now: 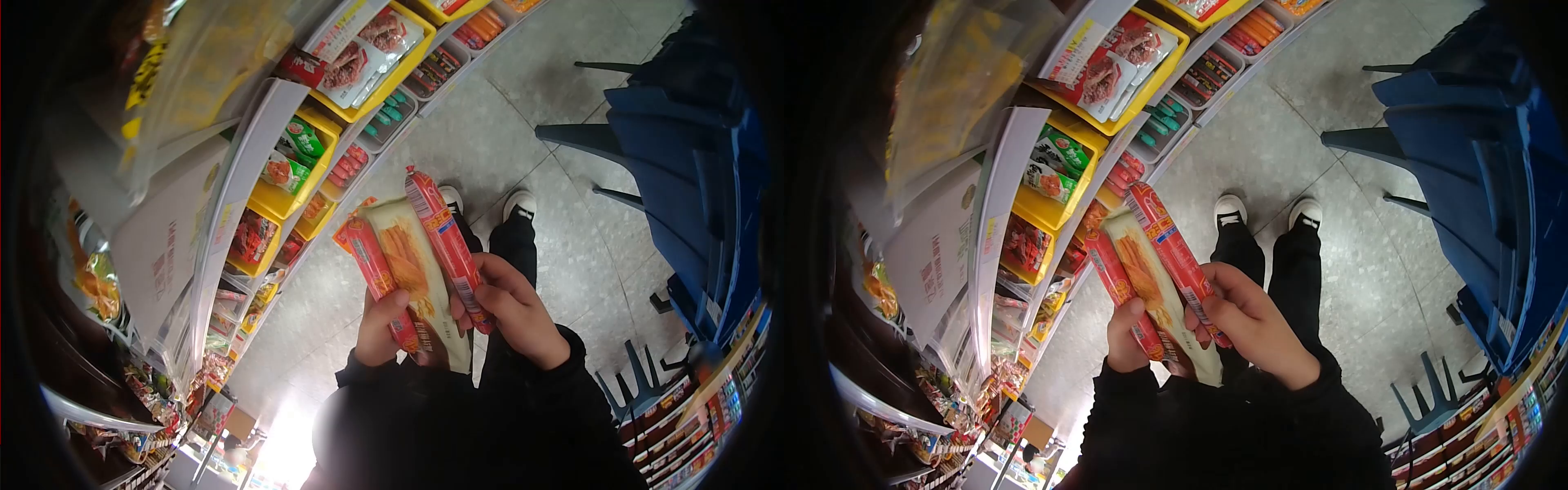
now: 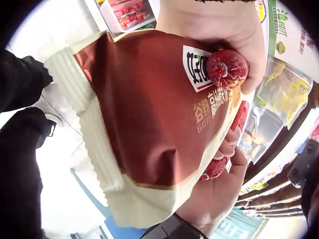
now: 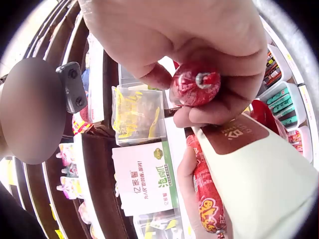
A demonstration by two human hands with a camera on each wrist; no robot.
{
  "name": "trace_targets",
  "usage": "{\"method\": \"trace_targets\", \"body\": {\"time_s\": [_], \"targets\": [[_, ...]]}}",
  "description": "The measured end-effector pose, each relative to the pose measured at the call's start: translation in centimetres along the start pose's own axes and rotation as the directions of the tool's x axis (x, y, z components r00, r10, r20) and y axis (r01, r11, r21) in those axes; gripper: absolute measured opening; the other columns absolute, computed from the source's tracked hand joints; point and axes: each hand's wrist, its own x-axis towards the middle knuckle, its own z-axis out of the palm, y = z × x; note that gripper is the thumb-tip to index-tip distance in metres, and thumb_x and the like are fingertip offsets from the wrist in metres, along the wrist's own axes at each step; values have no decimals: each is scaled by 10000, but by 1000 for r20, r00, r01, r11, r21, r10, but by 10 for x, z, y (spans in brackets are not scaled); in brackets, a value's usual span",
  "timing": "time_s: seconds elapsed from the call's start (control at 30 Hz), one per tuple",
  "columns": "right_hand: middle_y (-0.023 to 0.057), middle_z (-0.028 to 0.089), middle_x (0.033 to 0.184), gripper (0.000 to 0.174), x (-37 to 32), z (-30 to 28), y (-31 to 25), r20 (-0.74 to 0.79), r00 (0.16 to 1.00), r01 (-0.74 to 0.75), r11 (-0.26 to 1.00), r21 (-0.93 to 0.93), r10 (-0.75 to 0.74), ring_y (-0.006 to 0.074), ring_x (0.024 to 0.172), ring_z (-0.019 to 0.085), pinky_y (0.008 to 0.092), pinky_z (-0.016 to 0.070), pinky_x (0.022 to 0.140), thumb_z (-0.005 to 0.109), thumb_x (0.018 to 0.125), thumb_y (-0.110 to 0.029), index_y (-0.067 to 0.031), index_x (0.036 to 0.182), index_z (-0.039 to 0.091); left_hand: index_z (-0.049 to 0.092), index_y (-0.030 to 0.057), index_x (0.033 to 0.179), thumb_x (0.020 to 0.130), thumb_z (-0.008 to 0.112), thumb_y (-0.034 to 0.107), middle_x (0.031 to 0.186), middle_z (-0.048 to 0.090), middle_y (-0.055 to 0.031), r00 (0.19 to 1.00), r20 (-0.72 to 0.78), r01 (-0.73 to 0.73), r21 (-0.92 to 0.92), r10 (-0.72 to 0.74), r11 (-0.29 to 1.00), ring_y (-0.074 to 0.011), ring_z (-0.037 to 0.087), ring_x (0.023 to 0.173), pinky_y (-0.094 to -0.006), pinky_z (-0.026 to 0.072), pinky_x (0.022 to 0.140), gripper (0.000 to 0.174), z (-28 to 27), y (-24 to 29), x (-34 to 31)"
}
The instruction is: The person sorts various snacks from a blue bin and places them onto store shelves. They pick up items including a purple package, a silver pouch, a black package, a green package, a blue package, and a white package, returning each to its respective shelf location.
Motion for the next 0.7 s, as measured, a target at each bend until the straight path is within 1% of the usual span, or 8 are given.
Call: {"method": "trace_targets", "body": {"time_s": [0.1, 0.17, 0.23, 0.33, 0.43, 0.57, 0.67, 0.7], "targets": [[23, 535, 777, 255, -10, 11, 4, -14, 999, 51, 999, -20, -51, 74, 624, 477, 177, 339, 535, 347, 860, -105, -22, 1086, 432, 344, -37, 1184, 777, 552, 267, 959, 552, -167, 998, 55, -17, -11, 18, 1000, -256, 578, 833, -355, 477, 714, 549, 0, 4, -4], [20, 529, 775, 252, -19, 20, 3, -24, 998, 50, 998, -23, -51, 71, 629, 470, 178, 328, 531, 340, 846, -95, -27, 1069, 437, 344, -37, 1190, 792, 531, 250, 981, 549, -169, 974, 226, 18, -33, -10, 999, -253, 576, 849, -353, 475, 722, 525, 8, 12, -9], [21, 529, 787, 258, -29, 26, 5, -66, 996, 61, 996, -67, -66, 70, 650, 474, 180, 333, 544, 351, 842, -90, -22, 1079, 429, 345, -38, 1185, 802, 521, 235, 969, 549, -180, 984, 170, -44, -16, 46, 999, -261, 578, 838, -358, 474, 721, 503, 16, 9, -19], [33, 529, 798, 278, -48, 32, 16, -84, 990, 104, 992, -65, -109, 79, 664, 471, 178, 335, 559, 369, 841, -89, -20, 1107, 411, 334, -33, 1204, 791, 518, 216, 997, 539, -189, 995, -32, -97, -18, 96, 995, -280, 563, 895, -366, 461, 764, 517, 20, -1, -32], [46, 528, 801, 295, -70, 30, 36, -79, 983, 162, 986, -25, -164, 86, 666, 467, 182, 343, 560, 381, 850, -95, -20, 1135, 395, 341, -29, 1215, 781, 505, 251, 1040, 532, -184, 995, 95, -18, -120, 29, 993, -287, 549, 938, -364, 453, 794, 542, 27, -3, -52], [54, 527, 783, 295, -93, 24, 76, -44, 955, 294, 956, 4, -294, 83, 619, 463, 188, 343, 510, 404, 877, -141, -18, 1145, 392, 365, -28, 1210, 761, 483, 352, 1040, 537, -193, 999, 6, -48, -102, 49, 994, -309, 556, 922, -405, 455, 788, 600, 10, -28, -77], [29, 512, 741, 333, -99, 18, 97, -83, 963, 259, 965, 23, -257, 63, 548, 444, 162, 305, 433, 441, 897, -236, -35, 1159, 401, 352, -28, 1232, 761, 488, 364, 1078, 520, -201, 996, 75, -27, -195, 43, 980, -305, 536, 976, -421, 448, 824, 628, -8, -41, -94], [29, 512, 741, 333, -97, 16, 104, -90, 963, 259, 965, 39, -255, 63, 548, 444, 162, 305, 433, 441, 897, -236, -35, 1159, 401, 342, -29, 1240, 761, 491, 357, 1129, 491, -197, 997, 57, -40, -152, 49, 988, -303, 524, 996, -429, 445, 840, 632, -21, -45, -100]]}}
